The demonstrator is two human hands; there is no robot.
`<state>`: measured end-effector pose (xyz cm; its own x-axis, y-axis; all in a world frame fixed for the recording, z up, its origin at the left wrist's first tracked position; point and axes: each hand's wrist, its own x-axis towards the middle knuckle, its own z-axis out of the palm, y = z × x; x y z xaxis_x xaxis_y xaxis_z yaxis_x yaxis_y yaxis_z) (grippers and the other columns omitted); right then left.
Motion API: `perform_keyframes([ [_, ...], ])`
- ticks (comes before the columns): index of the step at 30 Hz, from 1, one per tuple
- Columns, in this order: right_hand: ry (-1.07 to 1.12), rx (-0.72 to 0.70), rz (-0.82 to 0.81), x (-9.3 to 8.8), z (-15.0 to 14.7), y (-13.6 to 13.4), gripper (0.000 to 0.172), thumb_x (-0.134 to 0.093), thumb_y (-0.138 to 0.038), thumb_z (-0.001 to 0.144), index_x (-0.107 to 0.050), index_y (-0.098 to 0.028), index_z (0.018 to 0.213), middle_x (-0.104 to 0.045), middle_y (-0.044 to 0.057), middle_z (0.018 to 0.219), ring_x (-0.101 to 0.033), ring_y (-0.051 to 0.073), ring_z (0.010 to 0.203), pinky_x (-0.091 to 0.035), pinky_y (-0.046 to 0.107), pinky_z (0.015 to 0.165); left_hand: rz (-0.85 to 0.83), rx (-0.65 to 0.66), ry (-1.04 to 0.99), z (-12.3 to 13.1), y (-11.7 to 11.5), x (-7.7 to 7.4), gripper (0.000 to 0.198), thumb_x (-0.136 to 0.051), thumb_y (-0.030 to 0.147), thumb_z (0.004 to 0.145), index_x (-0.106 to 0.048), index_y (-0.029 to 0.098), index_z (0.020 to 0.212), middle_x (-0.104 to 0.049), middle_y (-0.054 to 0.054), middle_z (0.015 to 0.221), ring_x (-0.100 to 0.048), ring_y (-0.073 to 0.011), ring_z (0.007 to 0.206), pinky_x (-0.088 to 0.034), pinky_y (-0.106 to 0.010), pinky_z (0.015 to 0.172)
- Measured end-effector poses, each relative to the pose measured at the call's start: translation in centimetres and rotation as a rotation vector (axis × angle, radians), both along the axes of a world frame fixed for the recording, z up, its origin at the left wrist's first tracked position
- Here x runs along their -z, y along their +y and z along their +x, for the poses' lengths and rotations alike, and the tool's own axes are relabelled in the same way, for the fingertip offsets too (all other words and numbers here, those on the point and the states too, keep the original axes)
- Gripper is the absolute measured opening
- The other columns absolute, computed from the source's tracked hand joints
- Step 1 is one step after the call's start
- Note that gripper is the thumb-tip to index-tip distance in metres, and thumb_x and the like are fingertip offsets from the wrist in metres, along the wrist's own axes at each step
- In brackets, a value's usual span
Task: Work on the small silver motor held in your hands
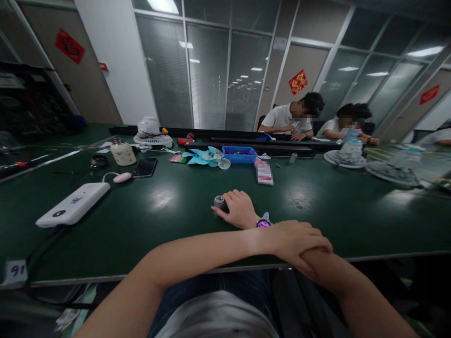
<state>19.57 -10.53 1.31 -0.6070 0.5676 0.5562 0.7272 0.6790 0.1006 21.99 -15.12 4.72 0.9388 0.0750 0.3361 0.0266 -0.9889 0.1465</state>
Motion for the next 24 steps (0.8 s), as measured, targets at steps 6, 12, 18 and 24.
perform_keyframes([
  [6,0.002,0.026,-0.012,-0.1,-0.4,-0.2,0.056,-0.041,-0.065,0.09,-0.066,-0.015,0.092,-0.068,0.012,0.089,-0.059,0.026,0.085,-0.041,0.037,0.074,0.242,-0.235,0.063,-1.9,-1.7,-0.3,0.031,-0.06,0.047,0.087,-0.063,0.017,0.095,-0.072,-0.009,0.084,-0.067,-0.0247,0.078,-0.044,-0.033,0.065],
  [12,0.068,0.012,-0.073,0.1,-0.5,0.8,0.044,-0.045,-0.054,0.093,-0.071,-0.019,0.086,-0.069,0.01,0.082,-0.061,0.026,0.083,-0.048,0.035,0.071,0.237,-0.615,-0.172,-12.1,-0.8,-3.2,0.017,-0.057,0.034,0.091,-0.063,0.02,0.1,-0.072,-0.007,0.092,-0.066,-0.0228,0.089,-0.045,-0.034,0.078],
  [18,0.104,-0.16,-0.213,0.2,0.4,0.9,0.044,-0.055,-0.056,0.089,-0.062,-0.016,0.107,-0.068,0.009,0.1,-0.06,0.022,0.094,-0.044,0.035,0.083,-0.303,-0.781,-0.372,-20.4,2.1,-2.5,0.03,-0.067,0.032,0.083,-0.058,0.022,0.11,-0.073,-0.005,0.106,-0.069,-0.0232,0.102,-0.05,-0.036,0.092],
  [24,0.124,-0.178,-0.325,0.1,0.4,0.8,0.046,-0.054,-0.056,0.09,-0.06,-0.013,0.105,-0.065,0.01,0.096,-0.058,0.021,0.088,-0.042,0.034,0.079,-0.556,-0.79,-0.508,-21.2,2.8,-0.2,0.037,-0.074,0.039,0.076,-0.061,0.019,0.104,-0.076,-0.006,0.096,-0.072,-0.0239,0.095,-0.053,-0.036,0.09],
])
